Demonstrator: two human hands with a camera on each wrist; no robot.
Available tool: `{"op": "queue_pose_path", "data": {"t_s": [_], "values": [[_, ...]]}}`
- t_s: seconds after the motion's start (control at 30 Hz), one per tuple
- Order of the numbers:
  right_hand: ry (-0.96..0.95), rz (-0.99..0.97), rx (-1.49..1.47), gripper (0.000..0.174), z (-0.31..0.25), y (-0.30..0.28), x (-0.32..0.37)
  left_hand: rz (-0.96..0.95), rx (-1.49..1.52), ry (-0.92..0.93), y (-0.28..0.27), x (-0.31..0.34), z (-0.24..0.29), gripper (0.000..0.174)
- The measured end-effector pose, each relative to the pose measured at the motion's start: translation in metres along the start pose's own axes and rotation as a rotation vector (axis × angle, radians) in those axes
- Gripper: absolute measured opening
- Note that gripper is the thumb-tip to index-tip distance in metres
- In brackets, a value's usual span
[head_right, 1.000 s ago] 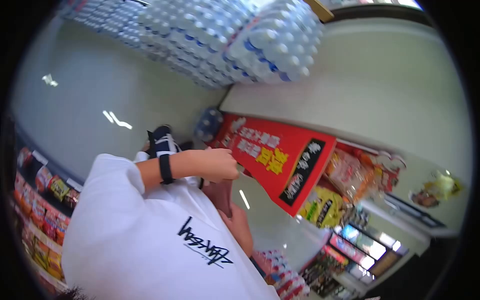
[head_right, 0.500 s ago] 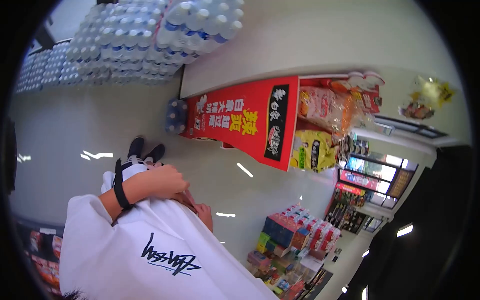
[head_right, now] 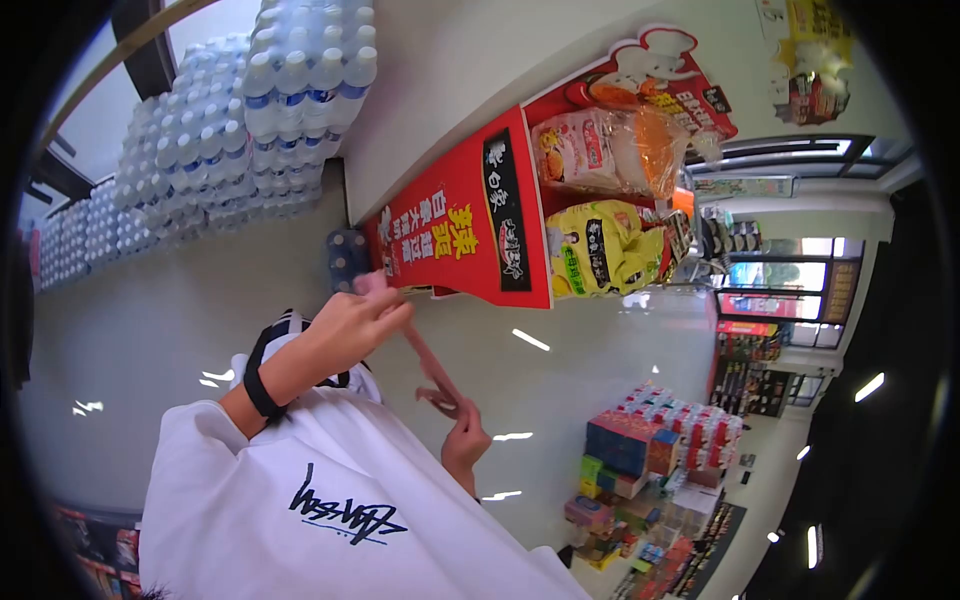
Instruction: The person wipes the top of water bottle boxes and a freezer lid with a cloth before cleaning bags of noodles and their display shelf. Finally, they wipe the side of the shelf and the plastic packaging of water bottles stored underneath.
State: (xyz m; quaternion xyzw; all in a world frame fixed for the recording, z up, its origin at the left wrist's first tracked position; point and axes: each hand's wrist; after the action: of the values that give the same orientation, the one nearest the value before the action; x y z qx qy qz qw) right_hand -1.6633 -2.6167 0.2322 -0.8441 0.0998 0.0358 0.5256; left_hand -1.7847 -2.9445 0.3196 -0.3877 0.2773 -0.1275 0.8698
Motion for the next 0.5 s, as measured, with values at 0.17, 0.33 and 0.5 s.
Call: {"op": "queue_pose_path", "data": {"t_s": [0.17,0.33,0.5], "values": [[0.175,0.117,-0.506,0.022,-0.073,-0.013,-0.048,0.309,0.264,-0.117,-0.003,-0.03,0.004,0.026],[-0.033,0.441,-0.55,0.018,-0.084,-0.018,-0.077,0.457,0.44,-0.248,-0.013,-0.071,-0.004,0.022],[-0.112,0.604,-0.462,0.021,-0.121,-0.007,-0.102,0.557,0.771,-0.328,-0.021,-0.12,-0.035,0.025]]}}
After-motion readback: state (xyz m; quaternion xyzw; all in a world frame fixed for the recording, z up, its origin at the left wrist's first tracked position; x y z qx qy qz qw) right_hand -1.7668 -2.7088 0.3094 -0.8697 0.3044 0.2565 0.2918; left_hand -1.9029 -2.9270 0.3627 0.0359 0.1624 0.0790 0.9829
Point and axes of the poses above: each hand's wrist, its own x-axis away from the middle knuckle, its own y-axis out of the palm, z = x × y, and after that the axes turned 8 degrees about -z, right-handed
